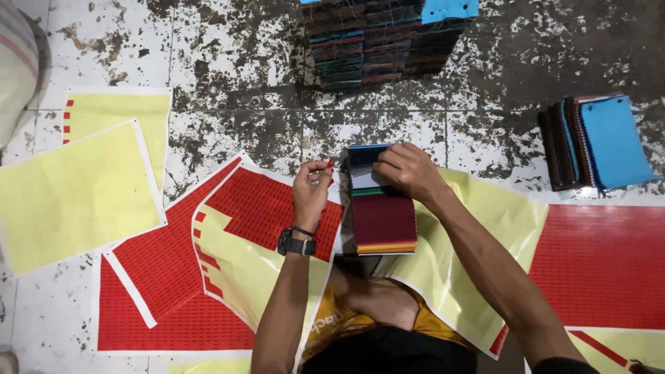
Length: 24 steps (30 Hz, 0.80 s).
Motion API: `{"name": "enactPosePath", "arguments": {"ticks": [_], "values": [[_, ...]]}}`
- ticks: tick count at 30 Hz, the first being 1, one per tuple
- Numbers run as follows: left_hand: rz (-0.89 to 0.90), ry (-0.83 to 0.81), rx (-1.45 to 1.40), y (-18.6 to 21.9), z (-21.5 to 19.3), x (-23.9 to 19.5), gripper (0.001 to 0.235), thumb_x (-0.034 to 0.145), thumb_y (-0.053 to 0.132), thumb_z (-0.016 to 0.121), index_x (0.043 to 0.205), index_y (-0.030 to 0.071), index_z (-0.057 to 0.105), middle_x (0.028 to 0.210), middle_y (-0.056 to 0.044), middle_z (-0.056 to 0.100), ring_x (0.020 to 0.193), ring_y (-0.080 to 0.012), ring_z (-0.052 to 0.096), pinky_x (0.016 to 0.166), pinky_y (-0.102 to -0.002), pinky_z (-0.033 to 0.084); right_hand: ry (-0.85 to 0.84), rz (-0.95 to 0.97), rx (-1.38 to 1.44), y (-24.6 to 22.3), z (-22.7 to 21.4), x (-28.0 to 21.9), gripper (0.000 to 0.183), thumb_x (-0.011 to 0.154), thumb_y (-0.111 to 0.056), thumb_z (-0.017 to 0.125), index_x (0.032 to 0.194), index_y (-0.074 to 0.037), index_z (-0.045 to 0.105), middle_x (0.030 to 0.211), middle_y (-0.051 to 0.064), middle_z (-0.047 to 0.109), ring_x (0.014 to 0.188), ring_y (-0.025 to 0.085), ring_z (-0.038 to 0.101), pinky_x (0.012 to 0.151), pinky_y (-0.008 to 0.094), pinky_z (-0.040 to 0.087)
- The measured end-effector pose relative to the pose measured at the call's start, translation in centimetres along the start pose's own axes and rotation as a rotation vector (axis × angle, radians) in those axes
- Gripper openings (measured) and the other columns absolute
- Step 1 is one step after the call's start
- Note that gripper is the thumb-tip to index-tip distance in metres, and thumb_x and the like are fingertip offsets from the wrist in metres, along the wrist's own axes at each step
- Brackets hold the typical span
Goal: The person sits on the floor and assembles notebooks by hand. They peel red adhesive strips from a yellow backing sheet and apply them to the edges of a stack of blue and multicolored booklets. The person then places the finished notebook onto a larger pile of completed items.
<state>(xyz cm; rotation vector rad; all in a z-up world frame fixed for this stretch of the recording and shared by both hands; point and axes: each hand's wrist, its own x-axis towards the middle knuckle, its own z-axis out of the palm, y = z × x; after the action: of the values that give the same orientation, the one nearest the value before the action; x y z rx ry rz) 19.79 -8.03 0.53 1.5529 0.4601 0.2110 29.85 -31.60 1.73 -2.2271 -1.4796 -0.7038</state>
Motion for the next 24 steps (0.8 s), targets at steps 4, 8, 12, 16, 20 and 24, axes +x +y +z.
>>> {"name": "enactPosePath", "arguments": {"ticks": [4,8,12,16,20,24], "values": [[0.030,0.013,-0.017,-0.5,0.1,-0.2,0.016,0.091,0.008,0.068,0.107,0.004,0.068,0.108,-0.017,0.067,0.094,-0.0237,0.074,0.067,-0.030,0.061,0.012,-0.020,-0.016,-0.1,0.0,0.0,0.018,0.103,-0.021,0.064,0.088,-0.014,0.067,0.086,0.001,0.063,0.081,0.022,0.064,0.067,0.034,0.050],[0.035,0.021,0.009,-0.3,0.1,-0.6,0.017,0.090,0.008,0.069,0.106,0.003,0.068,0.106,-0.018,0.068,0.089,-0.0244,0.074,0.067,-0.031,0.061,0.033,-0.014,-0.017,-0.4,-0.7,0.5,0.020,0.104,-0.021,0.062,0.087,-0.014,0.068,0.086,0.002,0.062,0.080,0.022,0.063,0.067,0.034,0.050],[0.028,0.020,-0.004,-1.1,0.0,-0.5,0.017,0.089,0.009,0.069,0.106,0.004,0.069,0.104,-0.016,0.069,0.086,-0.0233,0.074,0.066,-0.031,0.061,0.041,-0.008,-0.010,-0.6,-1.2,1.0,0.021,0.104,-0.019,0.062,0.085,-0.013,0.068,0.085,0.003,0.062,0.077,0.023,0.062,0.065,0.035,0.050],[0.031,0.022,0.001,-1.2,-0.3,-0.6,0.016,0.090,0.011,0.070,0.105,0.005,0.069,0.102,-0.016,0.070,0.085,-0.0243,0.075,0.066,-0.032,0.061,0.043,-0.005,-0.011,-0.9,-1.7,1.2,0.024,0.105,-0.019,0.061,0.082,-0.012,0.067,0.082,0.003,0.062,0.075,0.023,0.063,0.065,0.034,0.051],[0.000,0.031,0.001,-0.5,-0.4,-0.9,0.016,0.089,0.011,0.071,0.104,0.006,0.069,0.102,-0.016,0.071,0.084,-0.0230,0.075,0.067,-0.032,0.061,0.053,-0.006,-0.014,-0.9,-1.6,1.1,0.023,0.105,-0.020,0.060,0.084,-0.013,0.067,0.083,0.003,0.062,0.076,0.023,0.063,0.065,0.034,0.051],[-0.028,0.027,-0.002,0.0,-0.6,-1.0,0.017,0.088,0.012,0.071,0.104,0.007,0.070,0.104,-0.015,0.071,0.086,-0.0220,0.075,0.070,-0.032,0.062,0.069,0.005,0.004,-1.1,-2.0,1.7,0.022,0.104,-0.019,0.062,0.083,-0.014,0.067,0.084,0.002,0.063,0.078,0.022,0.065,0.067,0.034,0.052]]}}
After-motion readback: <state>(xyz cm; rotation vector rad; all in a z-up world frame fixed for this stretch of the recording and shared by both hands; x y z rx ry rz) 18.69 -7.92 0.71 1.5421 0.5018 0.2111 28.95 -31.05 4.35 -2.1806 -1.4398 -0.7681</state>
